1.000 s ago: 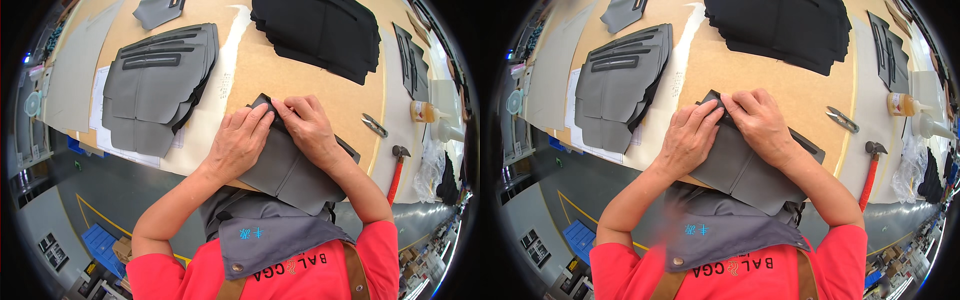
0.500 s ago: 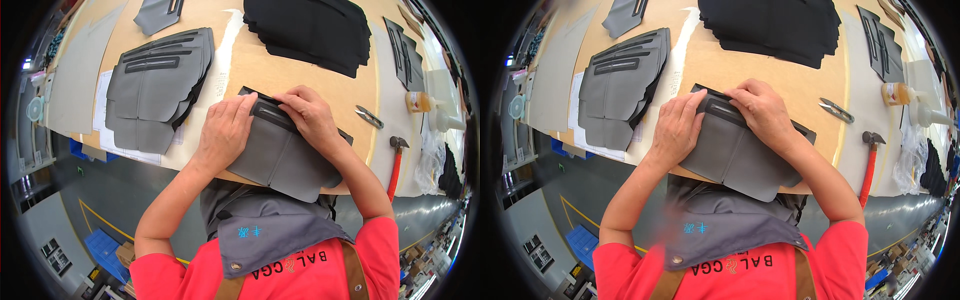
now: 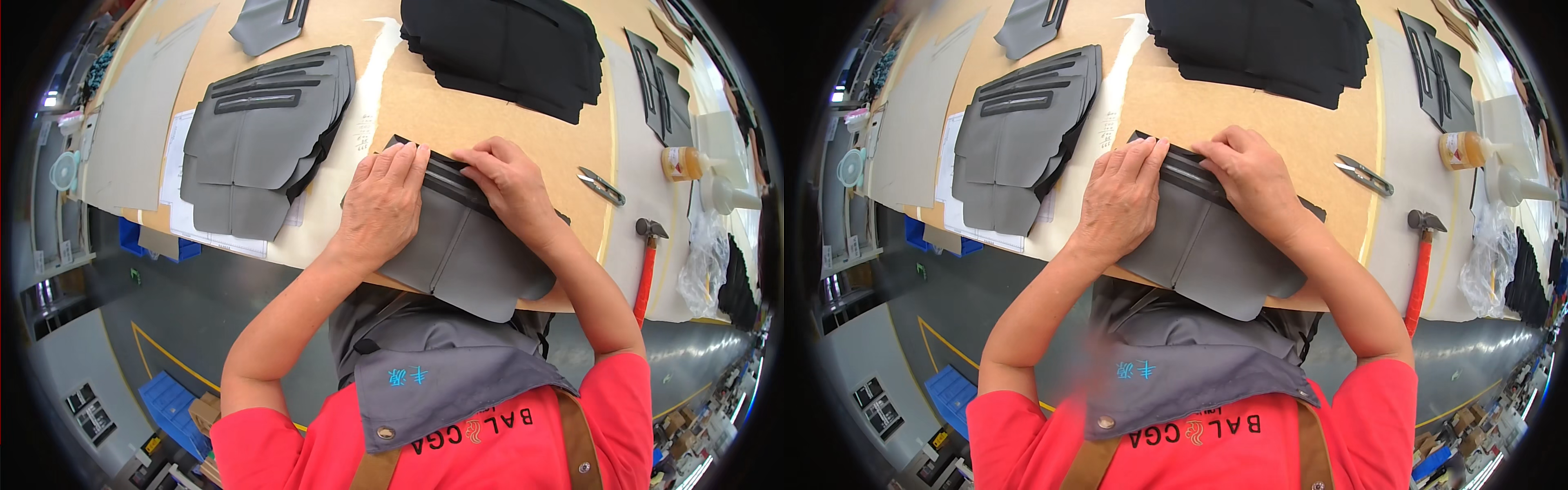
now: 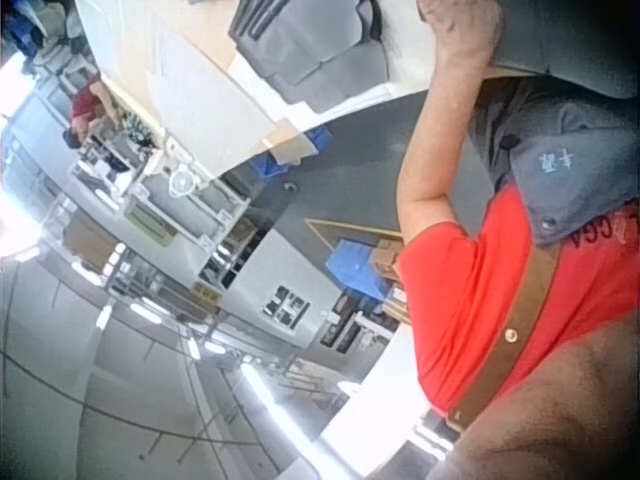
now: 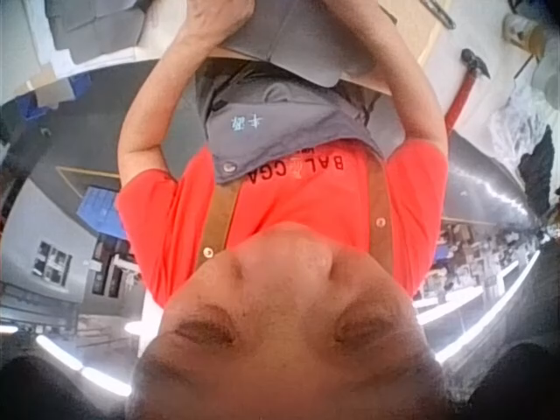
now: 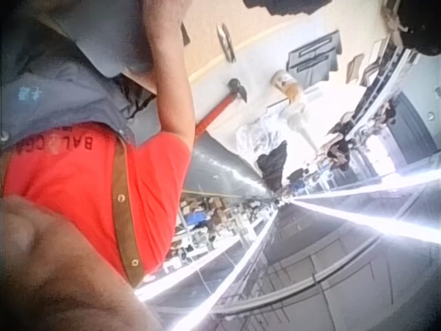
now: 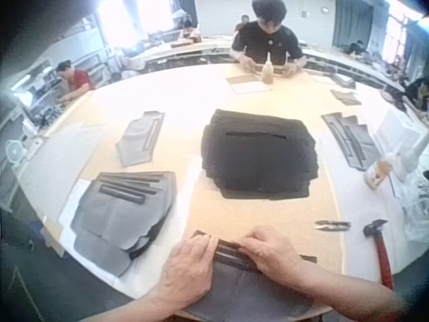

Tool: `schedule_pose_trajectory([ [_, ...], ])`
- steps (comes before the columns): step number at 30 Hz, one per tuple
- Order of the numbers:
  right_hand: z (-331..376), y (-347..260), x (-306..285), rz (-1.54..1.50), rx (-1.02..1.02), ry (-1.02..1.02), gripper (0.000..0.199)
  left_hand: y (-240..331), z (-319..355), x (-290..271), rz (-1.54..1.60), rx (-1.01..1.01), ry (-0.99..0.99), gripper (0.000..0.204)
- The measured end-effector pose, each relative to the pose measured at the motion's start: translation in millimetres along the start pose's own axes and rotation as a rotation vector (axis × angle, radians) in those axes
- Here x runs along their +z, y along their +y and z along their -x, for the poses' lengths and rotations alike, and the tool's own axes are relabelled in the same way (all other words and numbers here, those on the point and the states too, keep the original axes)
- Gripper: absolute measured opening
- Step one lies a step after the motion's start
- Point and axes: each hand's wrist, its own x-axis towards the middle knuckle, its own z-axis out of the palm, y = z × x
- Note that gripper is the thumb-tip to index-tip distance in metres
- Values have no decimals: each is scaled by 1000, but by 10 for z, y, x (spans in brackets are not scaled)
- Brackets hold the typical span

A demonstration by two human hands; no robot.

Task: Applying adhesive strips and folding/hammering the edges of leather components to prepare them for assembly.

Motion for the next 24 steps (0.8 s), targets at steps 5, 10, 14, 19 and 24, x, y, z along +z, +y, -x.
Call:
schedule_pose_trajectory([
  [5,58,-11,-18,158,-189,37,30,64,-2,-13,-35,22,36,51],
  [10,124,-56,-72,-66,65,41,29,110,-32,48,41,42,90,57],
  [14,183,-22,-59,-91,28,45,30,149,-60,-4,81,10,37,52],
  [19,216,-24,-67,201,-224,87,27,194,-53,-9,4,21,-15,50],
  [24,234,-48,-130,-183,206,80,19,247,-39,52,114,67,8,52],
])
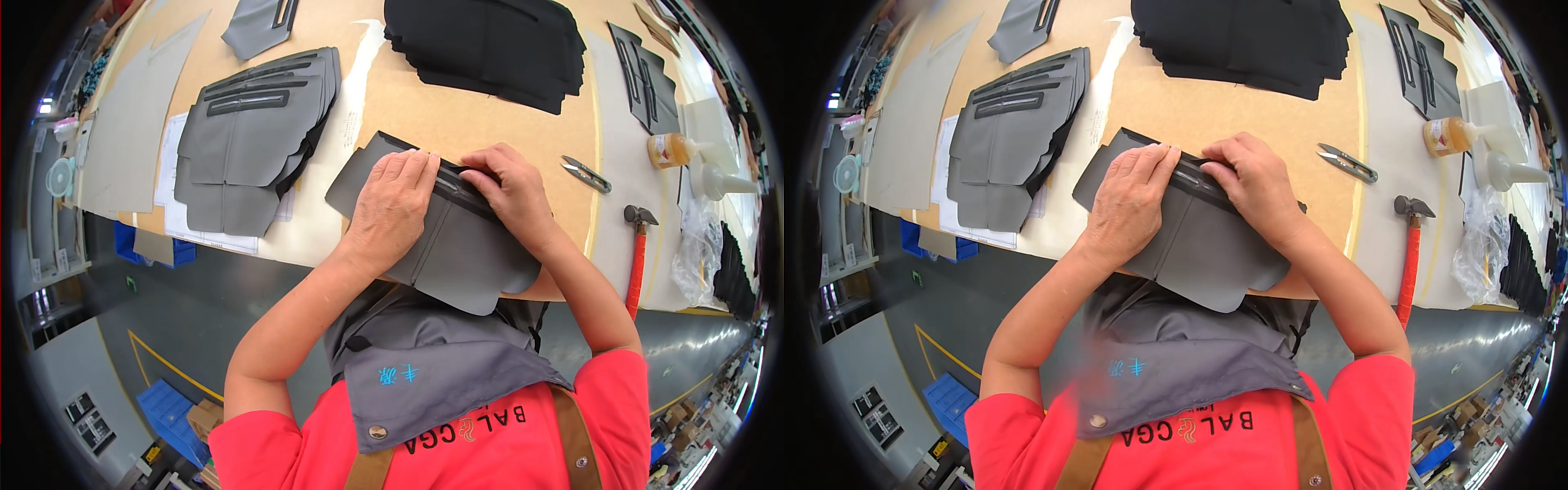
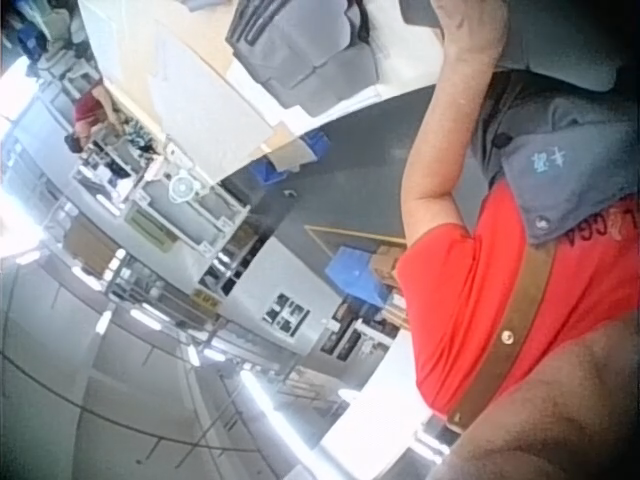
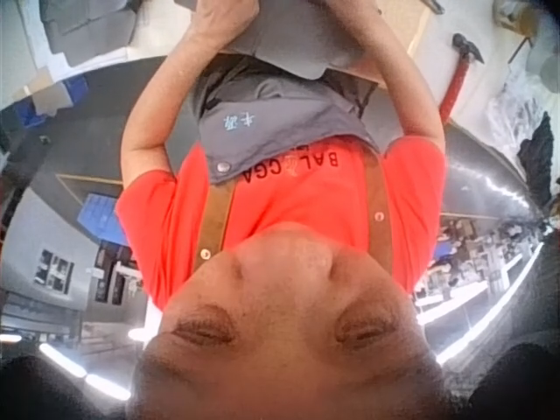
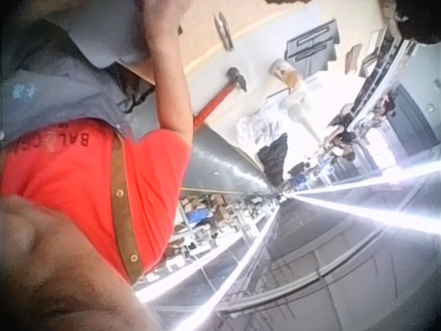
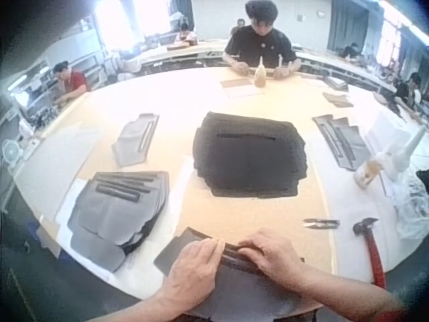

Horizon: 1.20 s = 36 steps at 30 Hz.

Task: Applying adhesive strips and folding/hammering the edges of leather components to prepare them for assembly.

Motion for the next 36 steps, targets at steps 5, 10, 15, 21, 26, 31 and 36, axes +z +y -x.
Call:
schedule_pose_trajectory([
  [5,64,-12,7,9,-83,28,14,39,1,-5,-23,-18,0,55],
  [10,101,36,24,173,-279,74,15,75,-1,8,-38,0,16,58],
  [15,60,21,-4,188,-334,54,19,119,2,21,6,19,40,54],
  [21,171,-2,-64,66,-148,-7,24,138,19,32,3,25,24,51],
  [26,210,77,-128,306,-407,-47,35,142,12,54,18,10,23,52],
  [31,182,41,-177,438,-527,-132,42,154,30,25,2,23,4,53],
  [36,246,104,-143,238,-333,-54,42,178,11,63,-11,85,-11,53],
])
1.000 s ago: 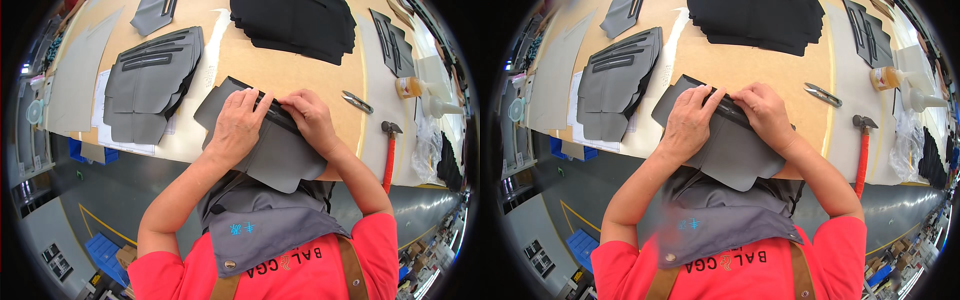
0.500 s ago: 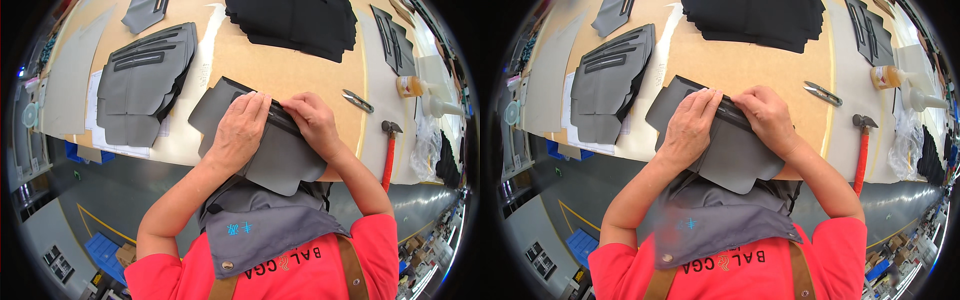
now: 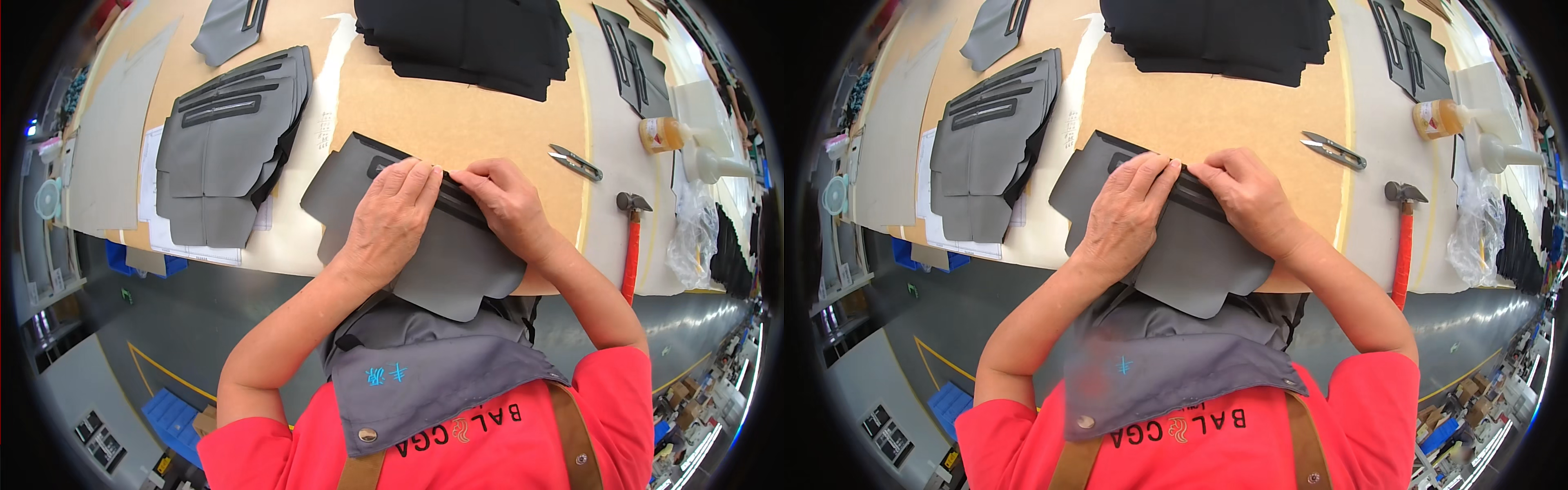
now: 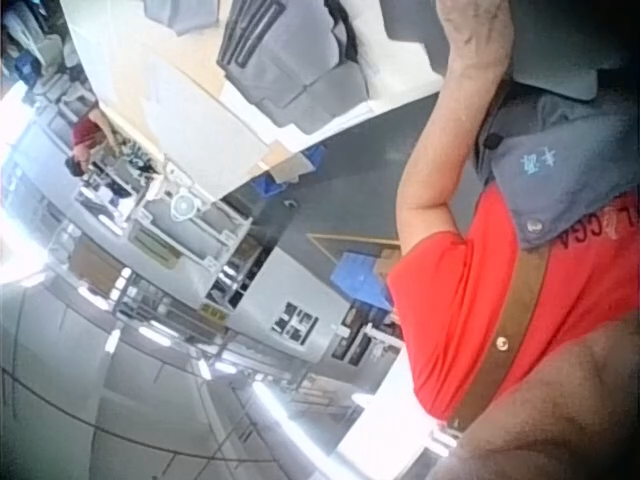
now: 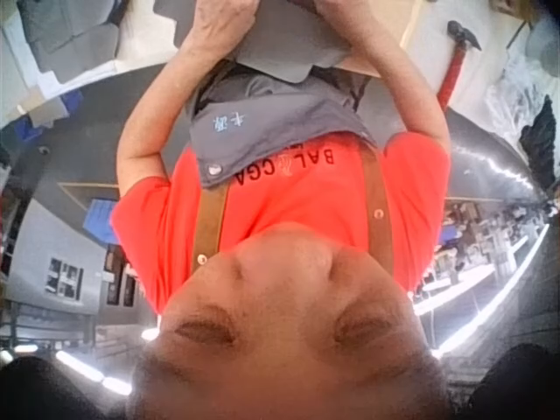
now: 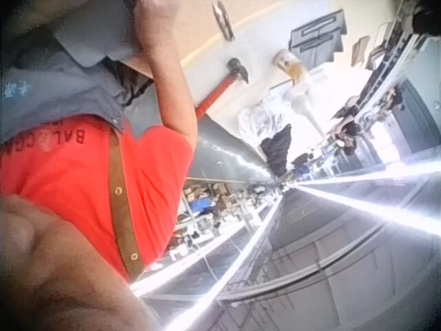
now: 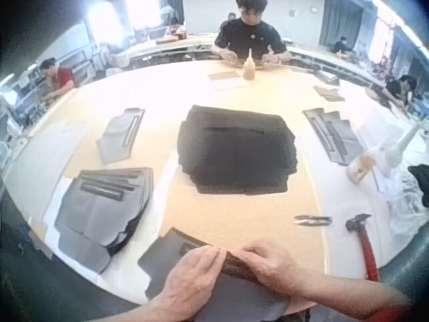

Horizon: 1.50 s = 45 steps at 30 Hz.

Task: Applying adhesive strips and folding/hammering the edges of leather components to prepare them for assembly.

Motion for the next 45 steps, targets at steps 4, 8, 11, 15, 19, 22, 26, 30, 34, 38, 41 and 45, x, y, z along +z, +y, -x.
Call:
schedule_pose_trajectory([
  [4,35,6,-38,31,-30,1,38,30,17,-12,-13,0,0,53],
  [8,7,-19,-72,149,-133,-30,35,51,27,10,12,-20,17,53],
  [11,47,12,-49,104,-71,1,36,63,20,9,-12,-15,10,52],
  [15,137,63,-98,36,-2,-4,37,80,22,4,-54,-11,5,50],
  [19,98,46,-148,147,-146,-14,35,116,-16,-36,-115,25,-4,51],
  [22,112,81,-133,127,-182,-26,35,179,7,11,-69,-18,-16,53],
  [26,245,139,-113,-2,-2,41,37,239,-16,6,-86,-25,-39,56],
  [30,232,101,-186,120,-161,-4,34,301,-7,45,-53,-14,-60,57],
  [34,273,124,-169,116,-155,-6,35,400,-9,61,-155,-22,-61,57],
  [38,384,158,-225,-35,51,40,36,432,-30,117,-123,-19,-60,57],
  [41,378,148,-287,44,-55,2,31,470,-25,118,-72,-13,-60,57],
  [45,407,139,-285,-6,25,17,33,529,-39,106,-171,-2,-70,59],
])
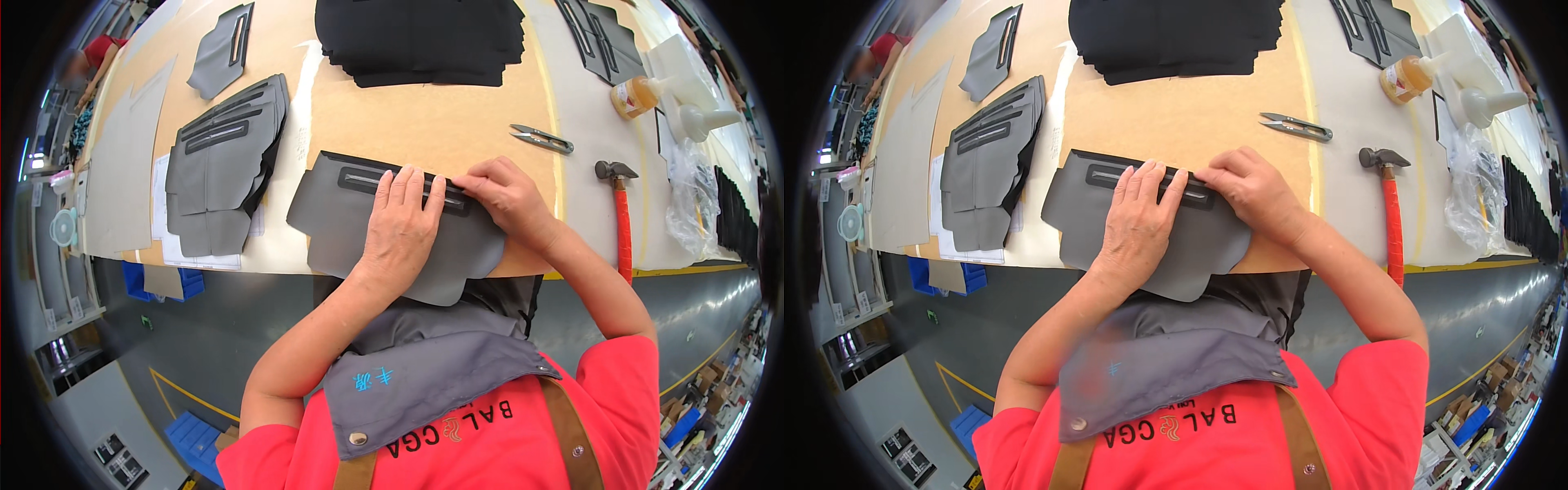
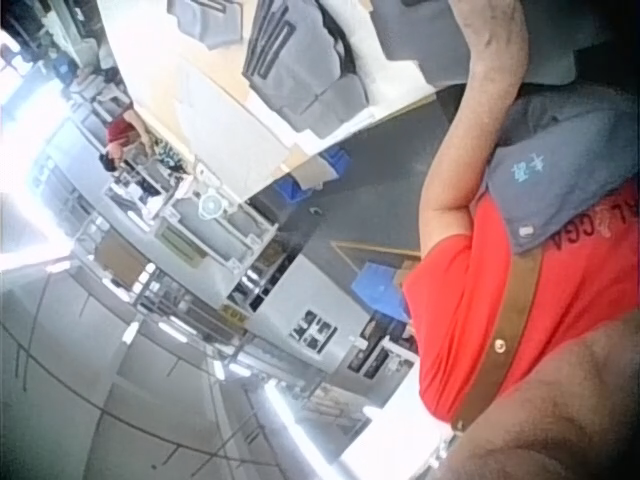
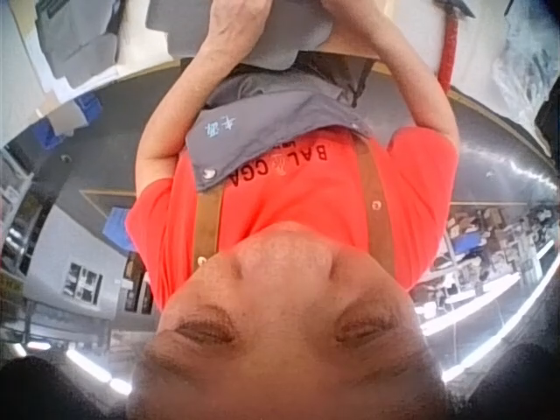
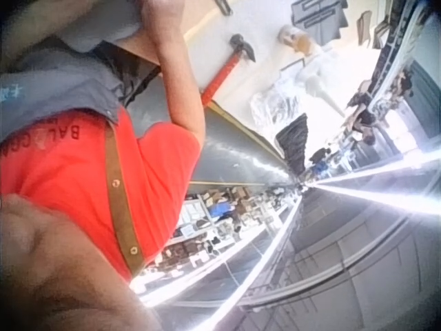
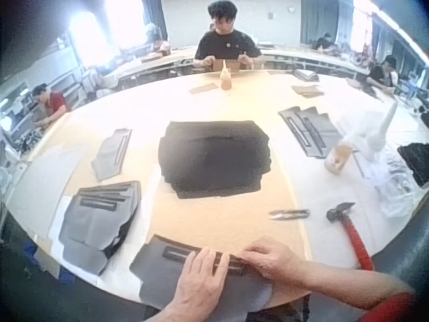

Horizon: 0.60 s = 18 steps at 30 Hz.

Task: Applying adhesive strips and folding/hammering the edges of leather components to prepare them for assembly.

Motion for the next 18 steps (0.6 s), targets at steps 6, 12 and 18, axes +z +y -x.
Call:
schedule_pose_trajectory([
  [6,131,30,-100,62,-84,-22,32,86,-12,19,79,2,29,60],
  [12,199,45,-89,-152,180,50,36,125,-8,111,92,-7,4,62],
  [18,187,84,-205,70,-82,-36,35,173,14,47,54,-7,6,65],
])
